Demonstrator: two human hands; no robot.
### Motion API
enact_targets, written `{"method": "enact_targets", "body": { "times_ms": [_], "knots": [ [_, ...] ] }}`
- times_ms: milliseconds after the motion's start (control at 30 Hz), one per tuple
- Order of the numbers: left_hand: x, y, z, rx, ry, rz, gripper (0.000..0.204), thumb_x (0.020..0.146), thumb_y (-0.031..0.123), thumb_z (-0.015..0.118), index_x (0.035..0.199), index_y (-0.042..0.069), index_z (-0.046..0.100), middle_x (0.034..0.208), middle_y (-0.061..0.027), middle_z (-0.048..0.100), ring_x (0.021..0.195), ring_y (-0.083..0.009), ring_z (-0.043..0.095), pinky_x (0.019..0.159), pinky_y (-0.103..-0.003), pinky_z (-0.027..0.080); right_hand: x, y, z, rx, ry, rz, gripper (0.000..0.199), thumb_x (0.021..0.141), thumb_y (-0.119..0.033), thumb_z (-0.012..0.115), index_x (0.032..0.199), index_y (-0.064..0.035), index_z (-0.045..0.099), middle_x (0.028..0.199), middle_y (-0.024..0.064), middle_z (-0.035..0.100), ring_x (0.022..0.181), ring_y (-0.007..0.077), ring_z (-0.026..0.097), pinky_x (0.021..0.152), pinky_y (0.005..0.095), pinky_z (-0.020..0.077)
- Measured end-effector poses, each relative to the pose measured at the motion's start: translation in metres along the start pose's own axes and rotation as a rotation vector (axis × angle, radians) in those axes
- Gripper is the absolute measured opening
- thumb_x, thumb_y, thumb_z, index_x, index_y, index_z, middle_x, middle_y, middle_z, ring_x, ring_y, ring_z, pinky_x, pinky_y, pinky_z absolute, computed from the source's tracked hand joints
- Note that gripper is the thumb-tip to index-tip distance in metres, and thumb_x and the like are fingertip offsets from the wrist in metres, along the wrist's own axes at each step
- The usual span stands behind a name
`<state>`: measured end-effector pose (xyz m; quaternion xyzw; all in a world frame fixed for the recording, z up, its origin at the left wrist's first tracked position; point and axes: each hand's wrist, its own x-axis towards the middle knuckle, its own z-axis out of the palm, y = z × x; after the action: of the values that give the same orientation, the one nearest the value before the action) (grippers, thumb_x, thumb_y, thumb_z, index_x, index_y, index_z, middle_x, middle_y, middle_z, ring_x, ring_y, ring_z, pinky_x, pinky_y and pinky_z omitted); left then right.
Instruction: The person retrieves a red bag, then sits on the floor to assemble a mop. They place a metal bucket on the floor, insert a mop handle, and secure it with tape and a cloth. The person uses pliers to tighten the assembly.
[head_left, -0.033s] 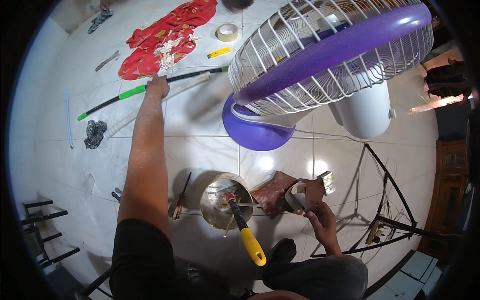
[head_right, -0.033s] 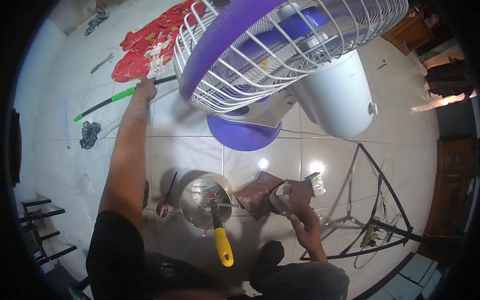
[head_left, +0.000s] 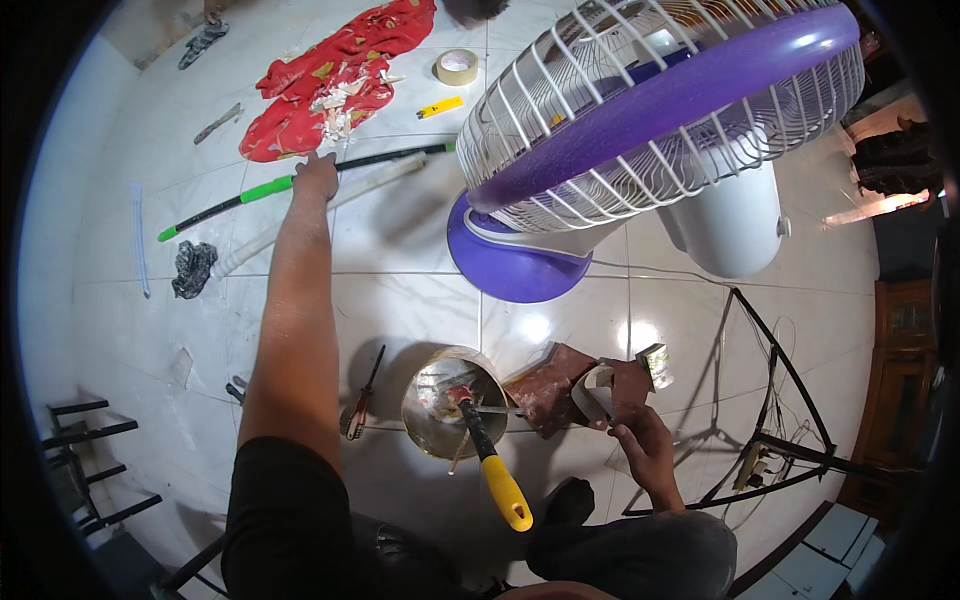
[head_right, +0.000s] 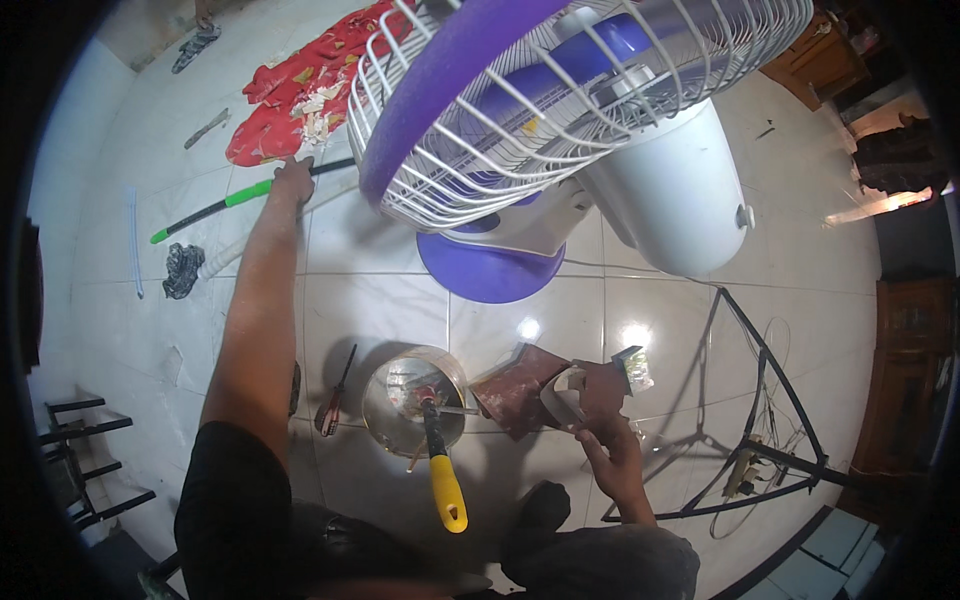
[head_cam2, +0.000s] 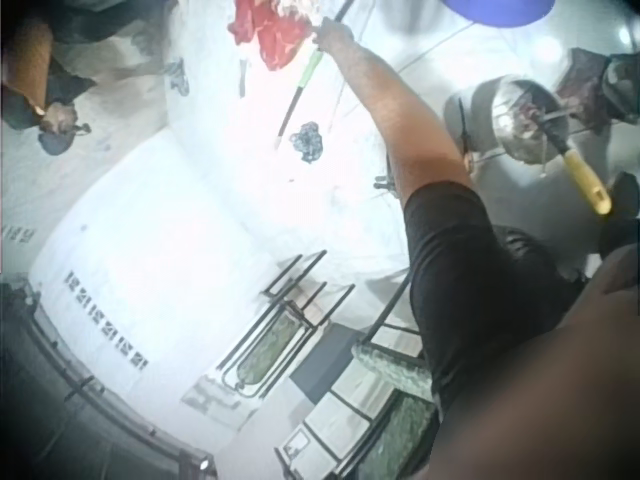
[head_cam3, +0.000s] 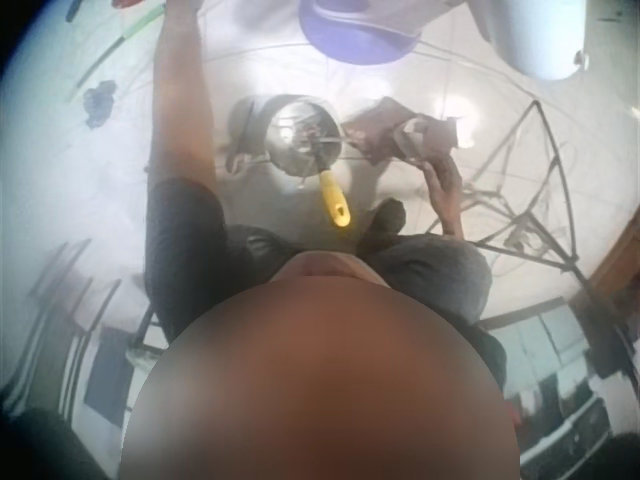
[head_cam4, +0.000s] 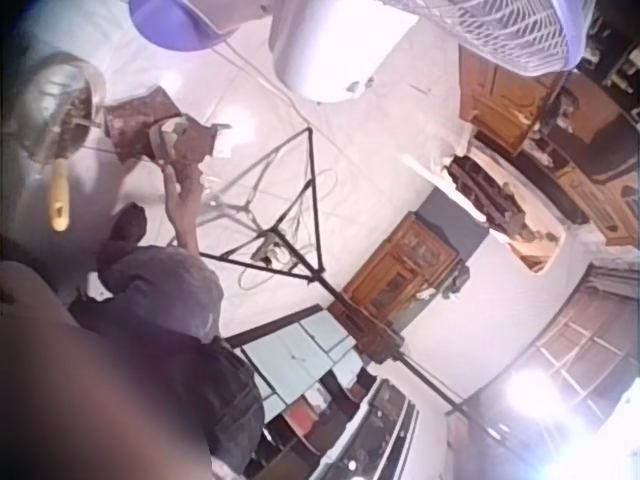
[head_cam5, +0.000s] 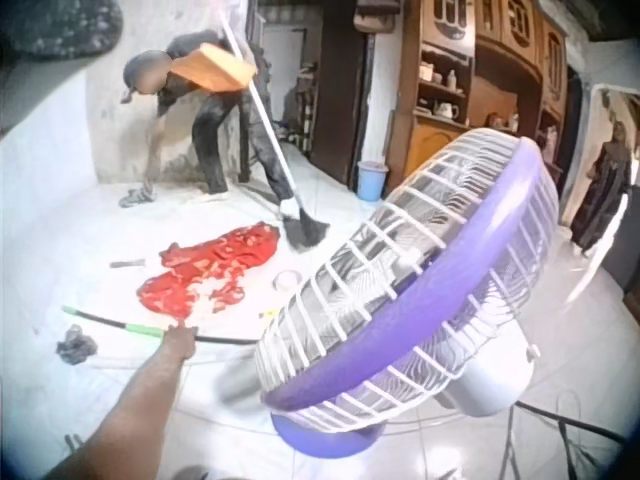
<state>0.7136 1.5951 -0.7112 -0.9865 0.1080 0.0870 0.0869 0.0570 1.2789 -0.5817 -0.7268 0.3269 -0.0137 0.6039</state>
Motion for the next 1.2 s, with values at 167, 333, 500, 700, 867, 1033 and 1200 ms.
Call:
{"method": "enact_targets", "body": {
  "times_ms": [167,333,500,700,867,1033,1200],
  "knots": [
    [-0.041,-0.021,-0.003,0.361,0.371,0.231,0.024,0.102,0.022,0.056,0.123,0.016,0.065,0.112,-0.0138,0.071,0.12,-0.0319,0.065,0.108,-0.051,0.049,-0.01,-0.004,-0.009,-0.228,-0.042,-0.048,0.022,0.099,-0.01,0.071,0.118,0.0003,0.067,0.105,0.0108,0.078,0.1,0.0206,0.075,0.092,0.0364,0.0574],
    [-0.048,-0.075,-0.068,0.268,0.678,0.194,0.021,0.102,0.02,0.059,0.122,0.015,0.057,0.098,-0.0129,0.072,0.093,-0.0334,0.075,0.093,-0.05,0.056,-0.018,-0.009,-0.014,-0.307,-0.06,-0.146,0.019,0.096,-0.008,0.071,0.113,0.0006,0.067,0.102,0.0125,0.079,0.097,0.0219,0.077,0.089,0.037,0.0577],
    [-0.094,-0.155,-0.238,0.048,0.847,-0.037,0.024,0.109,0.029,0.051,0.125,0.012,0.059,0.104,-0.0173,0.073,0.088,-0.0411,0.074,0.077,-0.05,0.06,-0.016,-0.039,0.002,-0.466,-0.081,-0.399,0.031,0.092,-0.01,0.078,0.12,-0.0009,0.067,0.099,0.0156,0.075,0.088,0.027,0.074,0.077,0.0384,0.0566],
    [-0.255,-0.176,-0.455,-0.194,1.431,0.232,0.038,0.11,0.038,0.052,0.131,0.009,0.065,0.094,-0.0177,0.073,0.088,-0.0373,0.073,0.075,-0.048,0.055,-0.003,-0.149,0.009,-0.077,-0.162,-0.646,0.046,0.088,-0.014,0.083,0.128,0.0001,0.066,0.107,0.0159,0.073,0.091,0.0287,0.071,0.083,0.0388,0.056],
    [-0.421,-0.125,-0.572,-0.936,1.359,0.535,0.039,0.114,0.036,0.049,0.132,0.006,0.066,0.076,0.0007,0.052,0.062,-0.0058,0.046,0.055,-0.022,0.04,-0.031,-0.331,0.084,-0.113,-0.404,-1.163,0.066,0.088,-0.027,0.085,0.141,0.0015,0.058,0.127,0.0223,0.067,0.117,0.0345,0.067,0.101,0.0426,0.0523],
    [-0.542,-0.091,-0.583,-1.276,1.387,0.677,0.042,0.117,0.03,0.043,0.141,0.0,0.057,0.08,0.0034,0.046,0.062,-0.0018,0.041,0.052,-0.017,0.034,-0.073,-0.429,0.231,0.067,-0.759,-1.272,0.096,0.094,-0.053,0.075,0.152,0.0131,0.037,0.152,0.0363,0.046,0.142,0.0464,0.048,0.122,0.0479,0.0362],
    [-0.584,-0.11,-0.552,-1.511,1.317,0.797,0.047,0.117,0.032,0.041,0.148,-0.002,0.048,0.078,0.003,0.043,0.061,-0.0022,0.039,0.05,-0.018,0.034,-0.118,-0.457,0.289,0.452,-1.326,-0.982,0.047,0.103,-0.038,0.07,0.127,-0.0008,0.057,0.104,0.0118,0.067,0.092,0.0172,0.066,0.08,0.0323,0.0539]
  ]
}}
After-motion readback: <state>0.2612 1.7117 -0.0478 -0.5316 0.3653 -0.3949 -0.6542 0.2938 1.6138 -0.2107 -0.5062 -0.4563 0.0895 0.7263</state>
